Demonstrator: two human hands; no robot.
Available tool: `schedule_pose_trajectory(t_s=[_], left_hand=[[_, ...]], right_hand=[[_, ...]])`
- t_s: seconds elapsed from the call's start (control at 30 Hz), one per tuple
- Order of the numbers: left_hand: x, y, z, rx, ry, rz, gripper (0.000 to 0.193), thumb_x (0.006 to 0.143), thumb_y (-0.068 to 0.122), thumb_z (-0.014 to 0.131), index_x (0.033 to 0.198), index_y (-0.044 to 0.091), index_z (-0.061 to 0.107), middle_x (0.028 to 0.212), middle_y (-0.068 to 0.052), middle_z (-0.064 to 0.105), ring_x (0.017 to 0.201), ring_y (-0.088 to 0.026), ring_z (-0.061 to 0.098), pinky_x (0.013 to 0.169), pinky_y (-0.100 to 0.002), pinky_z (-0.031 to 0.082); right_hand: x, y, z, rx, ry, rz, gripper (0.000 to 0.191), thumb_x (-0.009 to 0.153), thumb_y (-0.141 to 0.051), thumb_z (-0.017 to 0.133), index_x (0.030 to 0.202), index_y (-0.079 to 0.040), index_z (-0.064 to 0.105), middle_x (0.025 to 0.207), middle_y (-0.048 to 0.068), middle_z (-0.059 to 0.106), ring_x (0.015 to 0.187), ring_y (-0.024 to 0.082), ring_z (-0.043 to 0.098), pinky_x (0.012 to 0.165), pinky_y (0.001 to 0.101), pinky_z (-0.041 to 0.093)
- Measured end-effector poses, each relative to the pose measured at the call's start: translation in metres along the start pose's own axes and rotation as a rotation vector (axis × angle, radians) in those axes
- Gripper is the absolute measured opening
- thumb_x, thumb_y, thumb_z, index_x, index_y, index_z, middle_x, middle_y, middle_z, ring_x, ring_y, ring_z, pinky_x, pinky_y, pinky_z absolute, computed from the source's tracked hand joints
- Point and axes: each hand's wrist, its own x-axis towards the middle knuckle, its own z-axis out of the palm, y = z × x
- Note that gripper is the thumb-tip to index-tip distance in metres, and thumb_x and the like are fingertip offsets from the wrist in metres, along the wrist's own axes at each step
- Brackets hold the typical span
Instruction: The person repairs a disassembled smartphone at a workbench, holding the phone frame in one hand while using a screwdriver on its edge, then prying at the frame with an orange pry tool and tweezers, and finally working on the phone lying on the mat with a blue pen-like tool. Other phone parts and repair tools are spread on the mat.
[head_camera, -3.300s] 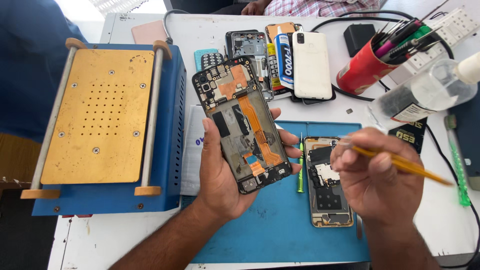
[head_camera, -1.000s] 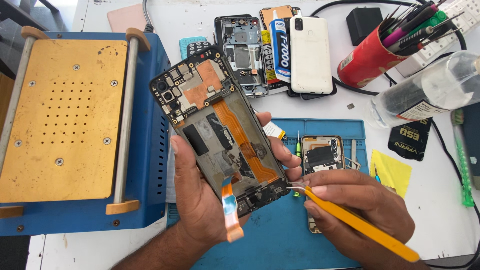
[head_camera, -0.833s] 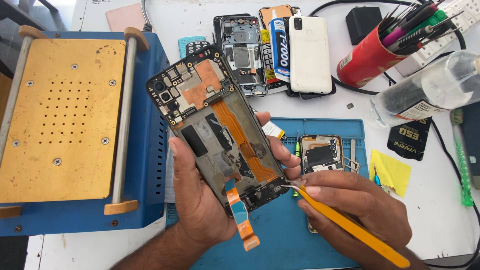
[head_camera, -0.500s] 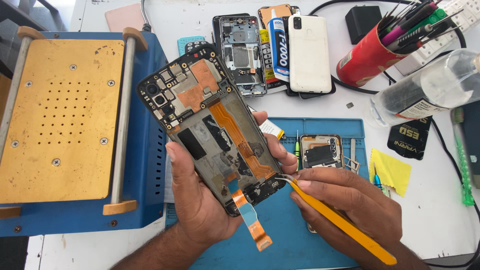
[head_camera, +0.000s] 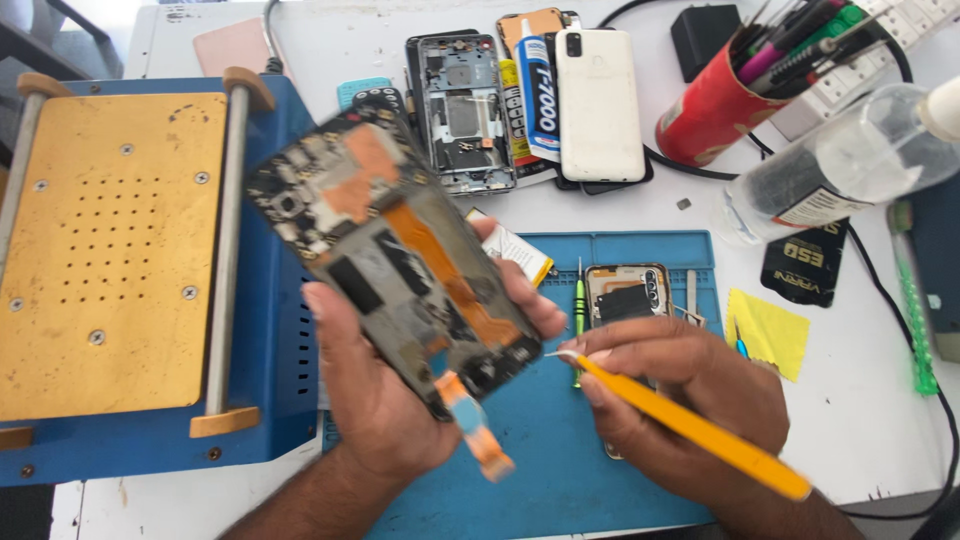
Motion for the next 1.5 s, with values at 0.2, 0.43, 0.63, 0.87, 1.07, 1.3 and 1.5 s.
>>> schedule_pose_trajectory(t_s=[0.2, 0.43, 0.63, 0.87, 1.07, 1.3, 1.5], left_hand=[[0.001, -0.002, -0.002, -0.11, 0.028, 0.142, 0.098, 0.104, 0.077, 0.035, 0.153, -0.008, 0.041, 0.115, -0.023, 0.062, 0.109, -0.034, 0.062, 0.1, -0.053, 0.054], [-0.025, 0.004, 0.021, -0.035, 0.018, 0.133, 0.098, 0.1, 0.079, 0.04, 0.152, -0.003, 0.044, 0.115, -0.02, 0.06, 0.109, -0.033, 0.06, 0.097, -0.051, 0.053], [-0.05, 0.01, 0.041, -0.077, -0.054, 0.065, 0.098, 0.097, 0.08, 0.04, 0.149, -0.003, 0.045, 0.115, -0.019, 0.058, 0.108, -0.031, 0.058, 0.096, -0.048, 0.052], [-0.069, 0.02, 0.051, 0.012, -0.066, 0.048, 0.099, 0.094, 0.083, 0.039, 0.145, -0.001, 0.045, 0.111, -0.019, 0.058, 0.105, -0.03, 0.059, 0.093, -0.05, 0.054], [-0.076, 0.028, 0.053, -0.017, -0.1, 0.059, 0.098, 0.097, 0.082, 0.036, 0.147, -0.002, 0.046, 0.112, -0.019, 0.06, 0.107, -0.03, 0.06, 0.096, -0.049, 0.053], [-0.078, 0.031, 0.049, -0.045, -0.074, 0.012, 0.098, 0.093, 0.082, 0.036, 0.146, -0.001, 0.046, 0.111, -0.02, 0.062, 0.107, -0.03, 0.065, 0.094, -0.052, 0.058], [-0.075, 0.034, 0.047, -0.069, -0.074, -0.011, 0.098, 0.093, 0.081, 0.038, 0.146, -0.001, 0.046, 0.111, -0.02, 0.063, 0.107, -0.029, 0.067, 0.092, -0.05, 0.061]], right_hand=[[0.011, 0.0, -0.018, -0.097, -0.554, 0.44, 0.026, 0.082, -0.033, 0.078, 0.08, -0.007, 0.076, 0.07, 0.01, 0.071, 0.065, 0.024, 0.068, 0.058, 0.0399, 0.054], [-0.011, -0.046, 0.008, -0.463, -0.999, 0.381, 0.054, 0.093, -0.057, 0.06, 0.076, -0.008, 0.074, 0.076, 0.016, 0.072, 0.077, 0.034, 0.071, 0.075, 0.0466, 0.057], [-0.027, -0.08, -0.006, -0.436, -0.719, 0.437, 0.044, 0.092, -0.051, 0.066, 0.088, -0.008, 0.074, 0.083, 0.014, 0.074, 0.08, 0.031, 0.072, 0.075, 0.0452, 0.057], [-0.014, -0.073, -0.119, -0.657, 0.583, -0.191, 0.021, 0.103, -0.006, 0.081, 0.112, -0.007, 0.063, 0.11, 0.008, 0.066, 0.095, 0.021, 0.063, 0.087, 0.0344, 0.052], [0.008, -0.054, -0.135, -0.781, 0.585, -0.063, 0.065, 0.091, -0.017, 0.094, 0.136, -0.003, 0.049, 0.126, 0.019, 0.052, 0.116, 0.038, 0.058, 0.095, 0.0481, 0.049], [0.001, -0.017, -0.111, -0.748, 0.645, -0.061, 0.068, 0.106, 0.001, 0.076, 0.158, -0.003, 0.032, 0.149, 0.019, 0.044, 0.14, 0.036, 0.053, 0.12, 0.0427, 0.048], [0.008, 0.004, -0.104, -0.593, 0.636, -0.125, 0.084, 0.1, -0.008, 0.085, 0.155, 0.0, 0.022, 0.153, 0.024, 0.036, 0.146, 0.041, 0.047, 0.125, 0.0492, 0.04]])
